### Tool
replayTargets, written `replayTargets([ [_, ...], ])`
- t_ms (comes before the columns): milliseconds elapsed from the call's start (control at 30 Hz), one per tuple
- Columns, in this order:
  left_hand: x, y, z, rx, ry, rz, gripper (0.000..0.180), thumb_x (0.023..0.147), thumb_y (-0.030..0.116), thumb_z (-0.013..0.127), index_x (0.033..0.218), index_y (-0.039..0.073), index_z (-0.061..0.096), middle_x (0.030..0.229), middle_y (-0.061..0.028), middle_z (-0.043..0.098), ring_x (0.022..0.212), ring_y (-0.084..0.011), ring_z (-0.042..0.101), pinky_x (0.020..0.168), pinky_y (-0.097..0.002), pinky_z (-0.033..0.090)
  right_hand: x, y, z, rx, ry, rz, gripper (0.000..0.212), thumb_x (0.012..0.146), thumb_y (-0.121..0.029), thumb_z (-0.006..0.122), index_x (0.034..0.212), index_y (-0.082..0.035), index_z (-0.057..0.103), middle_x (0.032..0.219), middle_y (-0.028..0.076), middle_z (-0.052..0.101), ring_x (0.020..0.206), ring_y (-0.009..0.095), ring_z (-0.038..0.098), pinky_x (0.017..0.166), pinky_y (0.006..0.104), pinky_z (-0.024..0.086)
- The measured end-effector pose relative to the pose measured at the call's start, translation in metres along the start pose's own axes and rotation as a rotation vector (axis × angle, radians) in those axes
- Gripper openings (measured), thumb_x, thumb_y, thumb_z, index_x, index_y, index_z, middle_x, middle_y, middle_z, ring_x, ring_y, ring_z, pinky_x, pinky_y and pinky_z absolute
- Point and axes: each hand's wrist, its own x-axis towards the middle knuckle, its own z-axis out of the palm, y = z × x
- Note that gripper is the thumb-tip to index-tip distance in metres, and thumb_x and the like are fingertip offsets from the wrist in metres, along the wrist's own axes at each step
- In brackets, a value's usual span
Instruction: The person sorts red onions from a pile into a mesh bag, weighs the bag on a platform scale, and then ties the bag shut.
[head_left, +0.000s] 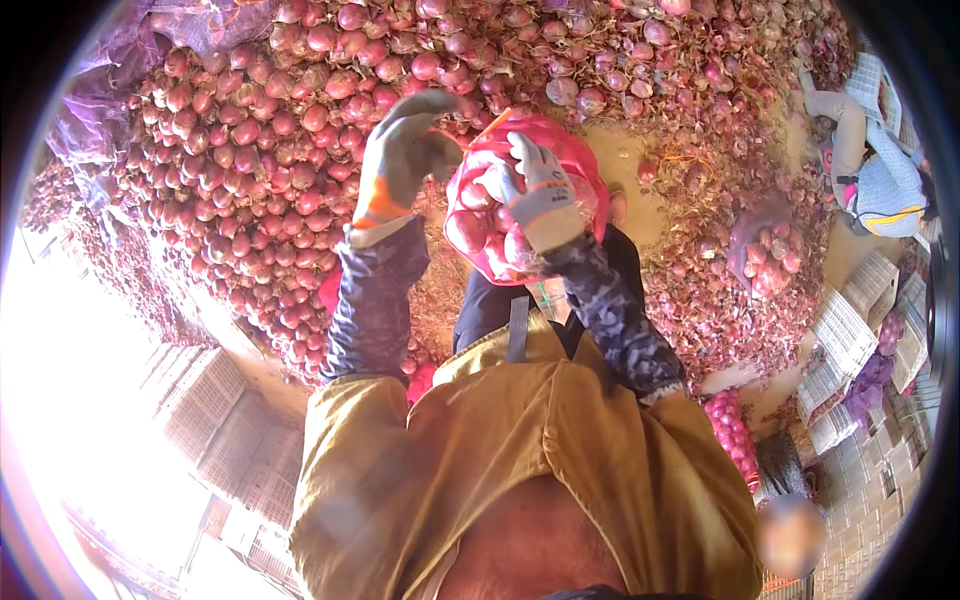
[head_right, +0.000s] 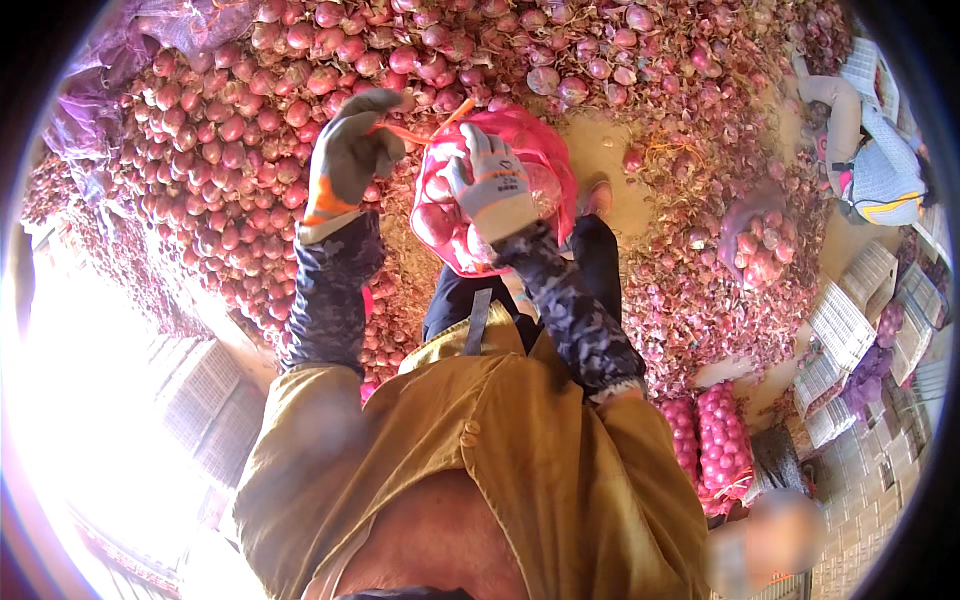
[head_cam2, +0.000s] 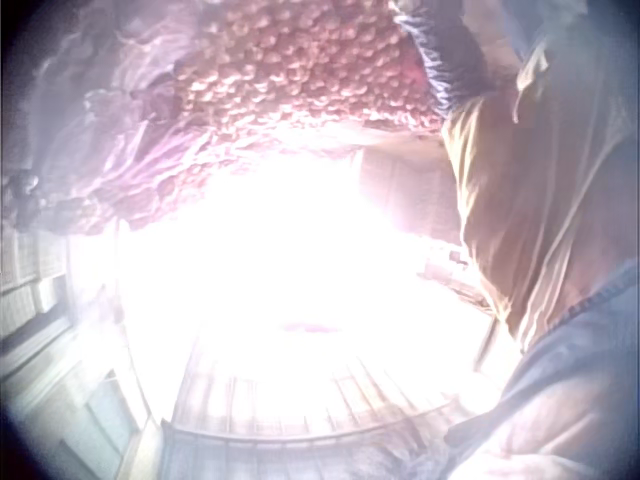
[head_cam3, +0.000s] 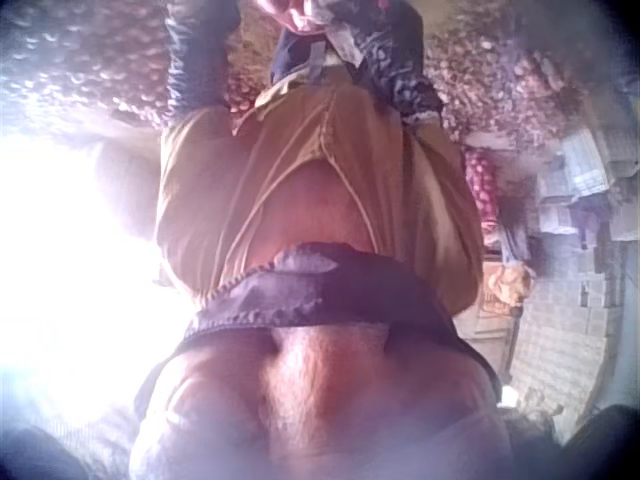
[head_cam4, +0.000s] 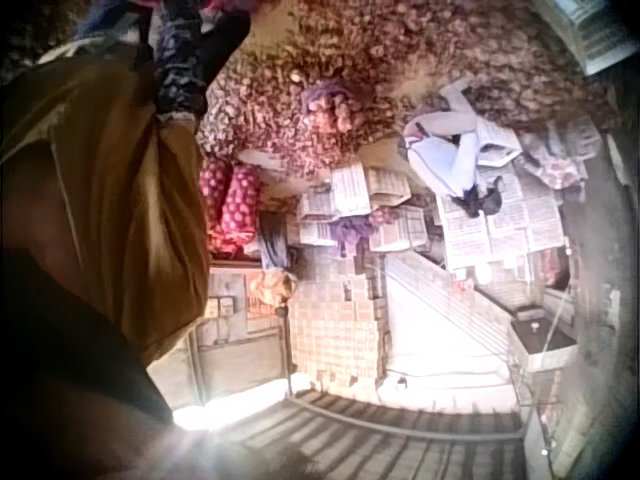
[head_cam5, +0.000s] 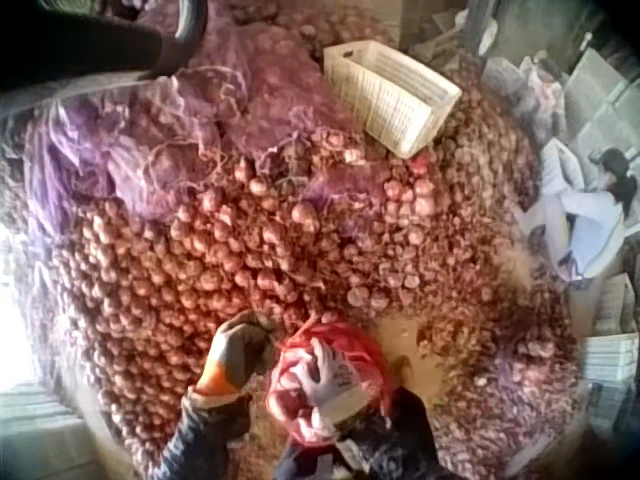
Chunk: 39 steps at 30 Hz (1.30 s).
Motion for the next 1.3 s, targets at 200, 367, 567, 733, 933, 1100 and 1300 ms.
replayTargets([
  [200, -0.007, -0.083, -0.123, 0.279, 0.817, 0.156, 0.035, 0.098, 0.026, 0.056, 0.125, 0.005, 0.055, 0.124, -0.0091, 0.058, 0.069, -0.0203, 0.067, 0.046, -0.0266, 0.045, -0.067, 0.010, -0.060, 0.272, 0.111, -0.013, 0.027, 0.088, 0.006, 0.059, 0.114, -0.003, 0.064, 0.097, 0.012, 0.070, 0.088, 0.027, 0.069, 0.075, 0.0360, 0.057],
  [367, -0.003, -0.194, -0.154, 1.243, 0.283, 0.488, 0.036, 0.094, 0.031, 0.062, 0.124, 0.010, 0.060, 0.116, -0.0129, 0.061, 0.095, -0.0293, 0.060, 0.080, -0.0397, 0.049, -0.162, 0.069, -0.071, 0.034, -0.037, 0.195, 0.031, 0.084, -0.001, 0.059, 0.115, -0.005, 0.064, 0.102, 0.013, 0.067, 0.091, 0.030, 0.066, 0.077, 0.0403, 0.054],
  [567, 0.068, -0.176, -0.069, 1.275, -0.005, 0.404, 0.028, 0.087, 0.031, 0.072, 0.106, 0.011, 0.068, 0.097, -0.0126, 0.065, 0.094, -0.0359, 0.059, 0.082, -0.0443, 0.048, -0.164, 0.076, -0.050, -0.441, -0.367, -0.043, 0.057, 0.072, -0.016, 0.064, 0.128, -0.012, 0.059, 0.121, 0.010, 0.059, 0.110, 0.031, 0.057, 0.087, 0.0436, 0.048],
  [733, 0.054, -0.123, -0.062, 0.294, 0.098, -0.118, 0.026, 0.100, 0.024, 0.059, 0.098, 0.000, 0.069, 0.090, -0.0053, 0.070, 0.074, -0.0121, 0.060, 0.068, -0.0272, 0.046, -0.179, 0.098, -0.018, -0.689, -0.311, -0.144, 0.035, 0.082, -0.029, 0.060, 0.112, -0.011, 0.063, 0.114, 0.006, 0.061, 0.110, 0.026, 0.056, 0.092, 0.0435, 0.044],
  [933, 0.007, -0.121, -0.061, 0.477, 0.035, -0.093, 0.037, 0.102, 0.033, 0.054, 0.087, 0.001, 0.065, 0.079, -0.0047, 0.063, 0.070, -0.0145, 0.056, 0.068, -0.0307, 0.043, -0.159, 0.104, -0.009, -0.735, -0.738, -0.221, 0.019, 0.087, -0.019, 0.051, 0.100, -0.014, 0.064, 0.106, 0.005, 0.064, 0.112, 0.022, 0.055, 0.104, 0.0416, 0.038],
  [1100, -0.013, -0.096, -0.013, 0.187, 0.080, -0.036, 0.043, 0.103, 0.036, 0.049, 0.068, 0.011, 0.048, 0.059, 0.0008, 0.045, 0.055, -0.0139, 0.044, 0.063, -0.0322, 0.041, -0.142, 0.112, -0.019, -0.681, -0.692, -0.582, 0.020, 0.084, -0.023, 0.054, 0.094, -0.013, 0.067, 0.094, 0.009, 0.069, 0.099, 0.026, 0.063, 0.097, 0.0419, 0.045],
  [1300, -0.041, -0.106, 0.005, -0.113, 0.249, -0.105, 0.048, 0.103, 0.040, 0.046, 0.062, 0.018, 0.033, 0.057, 0.0036, 0.031, 0.050, -0.0131, 0.031, 0.059, -0.0333, 0.040, -0.126, 0.147, -0.053, -0.616, -0.950, -0.427, 0.021, 0.083, -0.026, 0.056, 0.093, -0.012, 0.068, 0.090, 0.010, 0.070, 0.093, 0.028, 0.066, 0.091, 0.0428, 0.049],
])
